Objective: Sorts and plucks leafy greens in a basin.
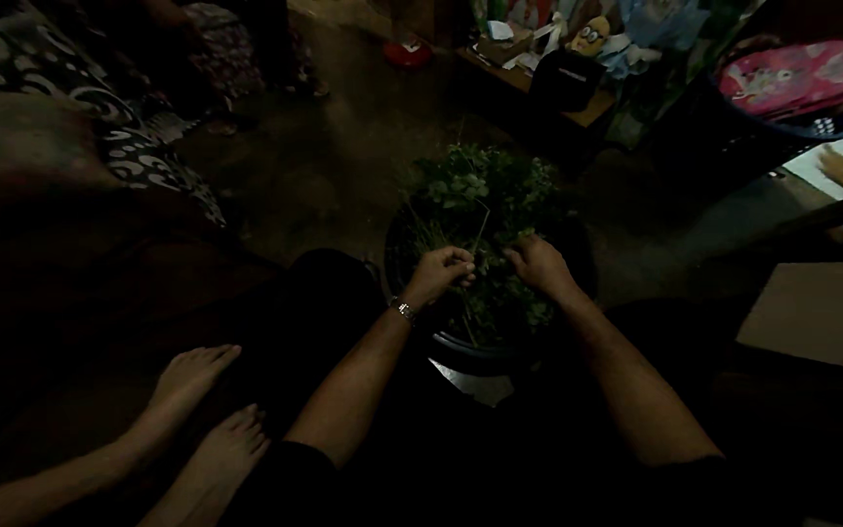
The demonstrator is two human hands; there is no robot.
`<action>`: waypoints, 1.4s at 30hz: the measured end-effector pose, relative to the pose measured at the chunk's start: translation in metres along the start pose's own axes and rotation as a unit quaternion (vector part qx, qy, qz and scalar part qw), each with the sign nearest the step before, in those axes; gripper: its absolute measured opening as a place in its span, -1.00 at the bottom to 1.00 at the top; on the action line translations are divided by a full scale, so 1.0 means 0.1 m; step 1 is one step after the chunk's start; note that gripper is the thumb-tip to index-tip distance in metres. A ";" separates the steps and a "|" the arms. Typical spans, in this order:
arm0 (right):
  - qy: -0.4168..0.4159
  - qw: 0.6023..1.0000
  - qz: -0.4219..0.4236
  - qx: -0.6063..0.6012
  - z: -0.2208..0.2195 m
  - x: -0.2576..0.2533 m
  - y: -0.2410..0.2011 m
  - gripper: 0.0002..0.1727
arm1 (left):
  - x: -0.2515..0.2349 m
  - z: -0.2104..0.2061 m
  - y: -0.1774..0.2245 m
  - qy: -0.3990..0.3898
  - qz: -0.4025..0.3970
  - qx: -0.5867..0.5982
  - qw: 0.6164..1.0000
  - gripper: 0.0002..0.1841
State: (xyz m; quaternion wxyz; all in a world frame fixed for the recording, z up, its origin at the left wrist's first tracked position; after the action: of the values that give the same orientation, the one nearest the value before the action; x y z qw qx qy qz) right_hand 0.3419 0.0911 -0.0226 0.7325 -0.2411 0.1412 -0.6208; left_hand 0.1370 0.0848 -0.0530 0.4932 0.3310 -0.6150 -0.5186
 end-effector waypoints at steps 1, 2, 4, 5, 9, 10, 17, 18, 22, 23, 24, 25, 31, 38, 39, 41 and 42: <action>0.040 0.999 0.021 -0.028 0.02 0.01 -0.01 -0.60 | -0.01 -0.01 -0.01 -0.009 0.006 -0.001 1.000 -0.82; 0.070 0.995 0.038 -0.059 0.04 0.02 -0.03 -0.60 | -0.01 -0.03 -0.01 -0.019 0.010 -0.005 1.000 -0.82; 0.088 0.987 0.053 -0.126 0.05 0.04 -0.05 -0.58 | 0.01 -0.05 -0.01 -0.038 0.013 -0.022 0.999 -0.82; 0.083 0.982 0.048 -0.161 0.05 0.05 -0.06 -0.57 | 0.02 -0.06 -0.02 -0.046 0.013 -0.035 0.998 -0.83; 0.071 0.967 0.030 -0.244 0.06 0.03 -0.06 -0.66 | 0.01 -0.07 -0.03 -0.091 0.018 -0.128 0.987 -0.85; 0.078 0.968 0.026 -0.239 0.06 0.04 -0.06 -0.70 | 0.01 -0.07 -0.03 -0.098 0.012 -0.152 0.983 -0.85; 0.080 0.961 -0.022 -0.264 0.02 0.01 -0.03 -0.69 | 0.00 -0.11 -0.03 -0.067 -0.055 -0.191 0.978 -0.71; 0.092 0.951 -0.027 -0.295 0.00 0.00 -0.01 -0.69 | 0.00 -0.11 -0.02 -0.050 -0.063 -0.195 0.978 -0.72; 0.155 0.885 -0.088 -0.431 -0.04 -0.05 0.00 -0.69 | 0.04 -0.08 0.06 -0.016 -0.071 -0.203 0.976 -0.75; 0.165 0.869 -0.094 -0.457 -0.05 -0.07 0.00 -0.70 | 0.03 -0.07 0.06 -0.015 -0.077 -0.202 0.976 -0.76; 0.173 0.857 -0.094 -0.475 -0.07 -0.08 0.00 -0.71 | 0.02 -0.08 0.06 -0.016 -0.084 -0.202 0.976 -0.76; 0.180 0.849 -0.091 -0.489 -0.09 -0.10 0.00 -0.72 | 0.02 -0.08 0.05 -0.017 -0.090 -0.203 0.975 -0.76; 0.216 0.823 -0.109 -0.514 -0.08 -0.13 -0.03 -0.73 | 0.01 -0.07 0.05 0.004 -0.100 -0.223 0.970 -0.76; 0.227 0.857 -0.136 -0.442 0.51 -0.17 0.43 -0.70 | 0.08 0.05 0.00 0.063 -0.069 -0.217 0.972 -0.73; 0.180 0.903 -0.121 -0.370 0.51 -0.14 0.40 -0.64 | 0.06 0.07 0.00 0.074 -0.050 -0.201 0.975 -0.71; 0.078 0.965 -0.058 -0.243 0.43 -0.08 0.28 -0.60 | 0.01 0.09 -0.03 0.077 0.007 -0.145 0.987 -0.66; 0.035 0.979 -0.020 -0.202 0.34 -0.06 0.22 -0.62 | -0.03 0.09 -0.07 0.073 0.020 -0.129 0.989 -0.64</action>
State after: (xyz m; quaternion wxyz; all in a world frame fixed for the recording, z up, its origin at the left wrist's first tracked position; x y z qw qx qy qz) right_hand 0.3768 0.1058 -0.0062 0.6507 -0.3651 0.2837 -0.6024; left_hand 0.1281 0.0888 -0.0602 0.5853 0.2898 -0.5118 -0.5580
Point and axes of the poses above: each hand's wrist, its own x-axis away from the middle knuckle, its own z-axis out of the back of the hand, y = z × x, the point moved 2 cm from there along -x, towards the middle knuckle, and after that the axes turned 4 degrees about z, right-handed, at the moved point
